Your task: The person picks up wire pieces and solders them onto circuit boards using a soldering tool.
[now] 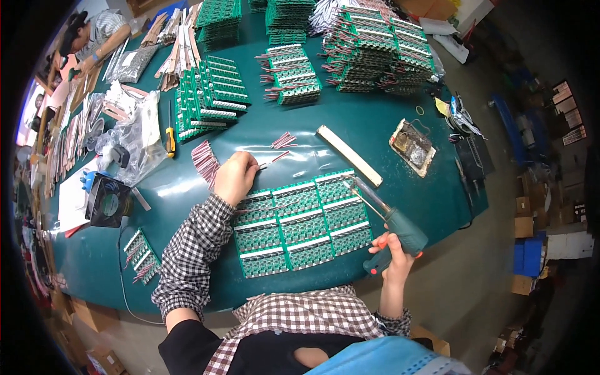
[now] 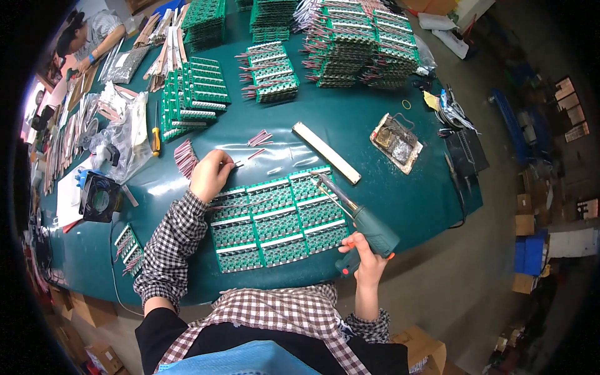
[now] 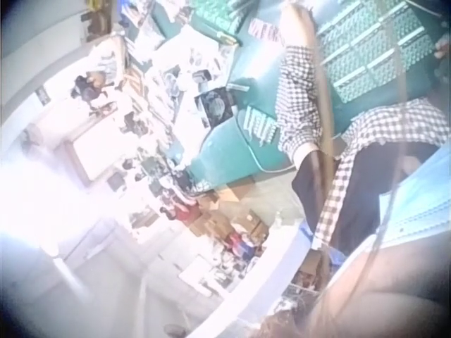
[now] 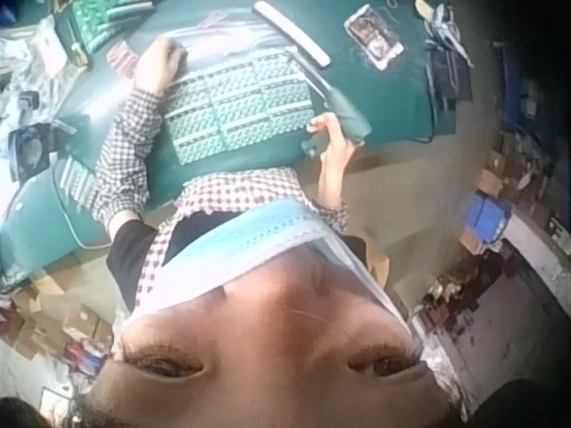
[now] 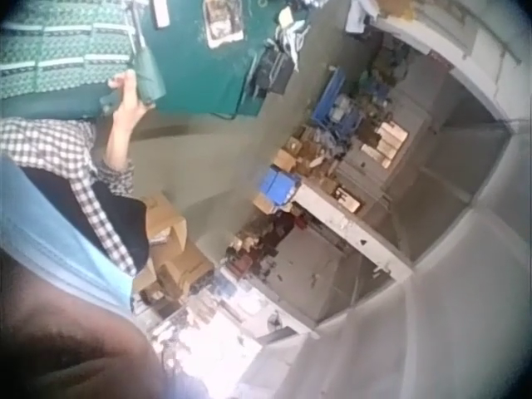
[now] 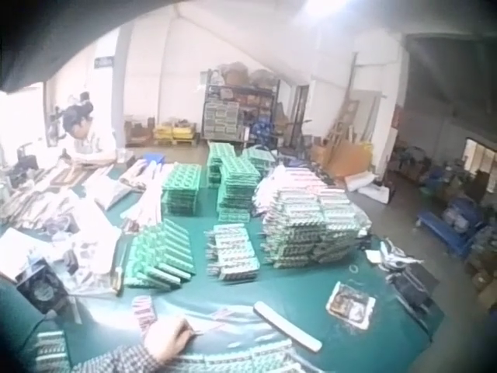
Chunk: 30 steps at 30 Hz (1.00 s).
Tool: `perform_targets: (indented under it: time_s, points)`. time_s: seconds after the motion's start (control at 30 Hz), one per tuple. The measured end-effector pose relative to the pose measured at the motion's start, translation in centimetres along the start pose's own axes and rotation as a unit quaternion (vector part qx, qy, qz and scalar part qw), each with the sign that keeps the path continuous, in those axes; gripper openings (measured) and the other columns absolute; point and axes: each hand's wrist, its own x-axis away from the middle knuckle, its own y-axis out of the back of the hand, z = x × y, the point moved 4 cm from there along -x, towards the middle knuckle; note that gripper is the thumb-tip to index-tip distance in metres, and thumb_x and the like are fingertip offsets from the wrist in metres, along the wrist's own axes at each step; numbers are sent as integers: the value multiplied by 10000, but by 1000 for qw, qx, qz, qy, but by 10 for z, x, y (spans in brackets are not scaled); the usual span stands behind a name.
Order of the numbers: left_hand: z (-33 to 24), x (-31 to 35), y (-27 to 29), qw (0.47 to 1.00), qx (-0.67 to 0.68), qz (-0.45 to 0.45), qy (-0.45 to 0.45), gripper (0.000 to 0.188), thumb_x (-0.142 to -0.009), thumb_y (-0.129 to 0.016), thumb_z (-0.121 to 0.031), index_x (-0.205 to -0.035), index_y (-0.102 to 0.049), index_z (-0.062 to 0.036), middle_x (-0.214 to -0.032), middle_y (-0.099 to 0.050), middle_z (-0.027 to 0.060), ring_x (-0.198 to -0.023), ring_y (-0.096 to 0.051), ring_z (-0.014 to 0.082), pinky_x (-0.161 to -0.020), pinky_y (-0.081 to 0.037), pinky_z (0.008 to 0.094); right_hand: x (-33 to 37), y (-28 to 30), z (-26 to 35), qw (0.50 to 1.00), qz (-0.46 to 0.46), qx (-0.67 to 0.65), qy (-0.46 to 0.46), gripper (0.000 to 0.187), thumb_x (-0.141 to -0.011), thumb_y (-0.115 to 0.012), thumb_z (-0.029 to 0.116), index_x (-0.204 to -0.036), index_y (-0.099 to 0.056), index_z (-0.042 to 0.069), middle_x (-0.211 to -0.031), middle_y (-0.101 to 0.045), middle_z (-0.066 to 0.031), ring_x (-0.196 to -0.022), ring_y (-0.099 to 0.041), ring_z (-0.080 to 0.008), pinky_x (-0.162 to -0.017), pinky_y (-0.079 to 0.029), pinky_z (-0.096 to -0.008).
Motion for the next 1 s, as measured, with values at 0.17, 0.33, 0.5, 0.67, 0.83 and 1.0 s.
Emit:
perform_targets:
  time_s: [0.17, 0.33, 0.5, 0.67, 0.83, 1.0]
  points:
    - [-3, 1, 1, 1000, 25, -1, -12, 125, -737, -642, -82, -850, -607, -42, -761, -580, 108, -656, -586, 248, -602, -461, 334, 1, -4, 2, 1000, 2, -1, -1, 253, -820, -594, 117, -961, -530, -83, -705, -564, -105, -618, -588, -182, -493, -540, -282]
    - [-1, 3, -4, 999, 17, 44, 11, 64, -734, -630, -127, -763, -623, -70, -736, -574, 91, -674, -580, 282, -597, -457, 371, -5, -9, 0, 999, 10, 34, -25, 336, -841, -560, 141, -1061, -485, -102, -712, -548, -101, -643, -580, -184, -499, -539, -267]
    - [1, -1, -7, 995, 57, 72, 41, 98, -751, -627, -150, -770, -610, -56, -768, -534, 93, -705, -560, 266, -621, -443, 358, -7, -18, 7, 998, 33, 61, 2, 350, -861, -532, 164, -1077, -475, -104, -740, -538, -106, -665, -562, -188, -513, -523, -269]
    - [6, -1, -12, 994, 66, 82, 42, 114, -759, -644, -95, -819, -600, -9, -767, -520, 70, -608, -523, 159, -571, -422, 268, -12, -17, -2, 996, 30, 79, -1, 391, -864, -534, 213, -1093, -475, -98, -749, -534, -101, -671, -555, -182, -512, -515, -261]
    - [9, 0, -13, 993, 49, 109, 22, 92, -755, -646, -85, -797, -589, -26, -741, -508, 64, -578, -500, 140, -553, -417, 268, -13, -18, -4, 995, 29, 90, -9, 407, -860, -541, 230, -1101, -480, -92, -754, -529, -94, -674, -547, -178, -515, -508, -261]
    - [11, -2, -11, 989, 100, 104, 22, 89, -733, -630, -79, -770, -564, -34, -706, -520, 57, -566, -507, 158, -538, -425, 281, -13, -21, -3, 994, 7, 110, -25, 423, -864, -543, 246, -1107, -478, -94, -775, -527, -103, -705, -542, -185, -527, -496, -262]
